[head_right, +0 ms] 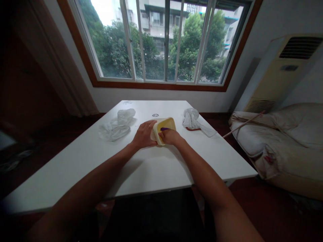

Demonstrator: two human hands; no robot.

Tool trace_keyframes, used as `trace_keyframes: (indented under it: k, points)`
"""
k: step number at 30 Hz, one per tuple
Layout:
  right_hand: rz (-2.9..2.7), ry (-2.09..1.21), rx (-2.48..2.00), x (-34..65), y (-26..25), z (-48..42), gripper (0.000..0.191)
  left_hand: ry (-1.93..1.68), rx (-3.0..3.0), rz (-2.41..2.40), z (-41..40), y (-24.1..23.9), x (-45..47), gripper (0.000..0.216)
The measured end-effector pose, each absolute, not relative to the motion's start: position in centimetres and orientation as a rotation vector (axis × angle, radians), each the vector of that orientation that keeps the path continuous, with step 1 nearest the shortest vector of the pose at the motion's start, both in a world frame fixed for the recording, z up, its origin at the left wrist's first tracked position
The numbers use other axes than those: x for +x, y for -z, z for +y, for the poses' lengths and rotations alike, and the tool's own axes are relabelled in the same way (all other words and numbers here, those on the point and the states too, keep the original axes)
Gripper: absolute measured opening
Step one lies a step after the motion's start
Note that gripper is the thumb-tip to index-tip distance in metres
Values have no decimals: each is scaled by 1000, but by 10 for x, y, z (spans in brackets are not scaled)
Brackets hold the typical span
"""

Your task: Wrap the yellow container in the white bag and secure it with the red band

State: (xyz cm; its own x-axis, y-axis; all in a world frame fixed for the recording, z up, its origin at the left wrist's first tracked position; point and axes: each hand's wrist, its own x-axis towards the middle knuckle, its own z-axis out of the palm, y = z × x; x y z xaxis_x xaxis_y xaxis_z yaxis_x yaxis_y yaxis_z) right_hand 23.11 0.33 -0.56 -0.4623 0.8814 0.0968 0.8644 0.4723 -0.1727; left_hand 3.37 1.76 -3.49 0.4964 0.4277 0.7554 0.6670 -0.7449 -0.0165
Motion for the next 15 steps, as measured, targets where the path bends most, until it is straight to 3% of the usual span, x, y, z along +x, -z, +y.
trace_keyframes:
  k: [6, 15]
  points:
    - [-2367, 222, -1382, 230, -2, 1, 46, 1142, -2433, -975, 19, 34, 32, 104]
    - [-2489, 74, -1465, 238, 0, 2, 40, 1108, -2405, -1084, 29, 33, 19, 110]
